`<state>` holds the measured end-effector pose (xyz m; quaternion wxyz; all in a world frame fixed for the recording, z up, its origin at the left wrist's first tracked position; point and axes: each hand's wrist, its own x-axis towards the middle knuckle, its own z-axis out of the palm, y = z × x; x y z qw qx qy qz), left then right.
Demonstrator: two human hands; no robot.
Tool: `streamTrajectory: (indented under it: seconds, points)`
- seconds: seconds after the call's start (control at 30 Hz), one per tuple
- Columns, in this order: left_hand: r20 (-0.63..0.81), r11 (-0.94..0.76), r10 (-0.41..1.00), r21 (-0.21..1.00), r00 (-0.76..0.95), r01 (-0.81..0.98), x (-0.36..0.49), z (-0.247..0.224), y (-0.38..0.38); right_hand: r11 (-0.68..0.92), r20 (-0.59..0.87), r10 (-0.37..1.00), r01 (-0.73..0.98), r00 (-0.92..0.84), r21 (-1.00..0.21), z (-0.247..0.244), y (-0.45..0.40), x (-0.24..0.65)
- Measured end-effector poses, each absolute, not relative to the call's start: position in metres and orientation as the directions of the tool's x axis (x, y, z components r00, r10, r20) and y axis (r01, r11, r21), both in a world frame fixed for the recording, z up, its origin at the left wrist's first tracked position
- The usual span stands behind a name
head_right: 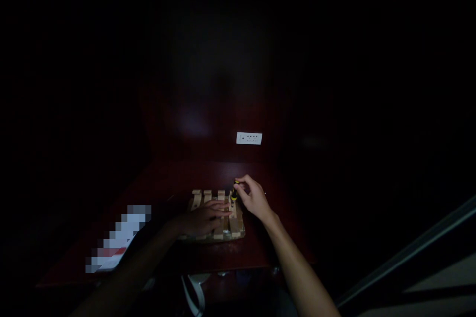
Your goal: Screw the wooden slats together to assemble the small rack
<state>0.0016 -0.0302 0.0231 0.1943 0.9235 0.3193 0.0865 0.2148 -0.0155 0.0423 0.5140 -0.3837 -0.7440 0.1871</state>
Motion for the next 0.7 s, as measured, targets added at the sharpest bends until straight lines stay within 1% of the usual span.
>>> streamTrajectory:
  seconds: [0.1, 0.27, 0.43, 0.7]
  points:
    - [0.039, -0.723, 0.624, 0.409, 0.781, 0.557, 0.002, 0.023, -0.030, 0.632, 0.636, 0.756, 0.427, -0.155, -0.647, 0.043, -0.014, 0.217]
    - [0.057, -0.746, 0.608, 0.383, 0.792, 0.545, 0.002, 0.021, -0.030, 0.662, 0.623, 0.741, 0.422, -0.249, -0.619, 0.047, -0.023, 0.217]
    - [0.051, -0.735, 0.619, 0.389, 0.784, 0.555, 0.002, 0.023, -0.030, 0.685, 0.666, 0.710, 0.441, -0.228, -0.580, 0.048, -0.025, 0.215]
    - [0.056, -0.739, 0.610, 0.399, 0.791, 0.542, -0.001, 0.017, -0.026, 0.698, 0.656, 0.705, 0.426, -0.268, -0.576, 0.051, -0.031, 0.216]
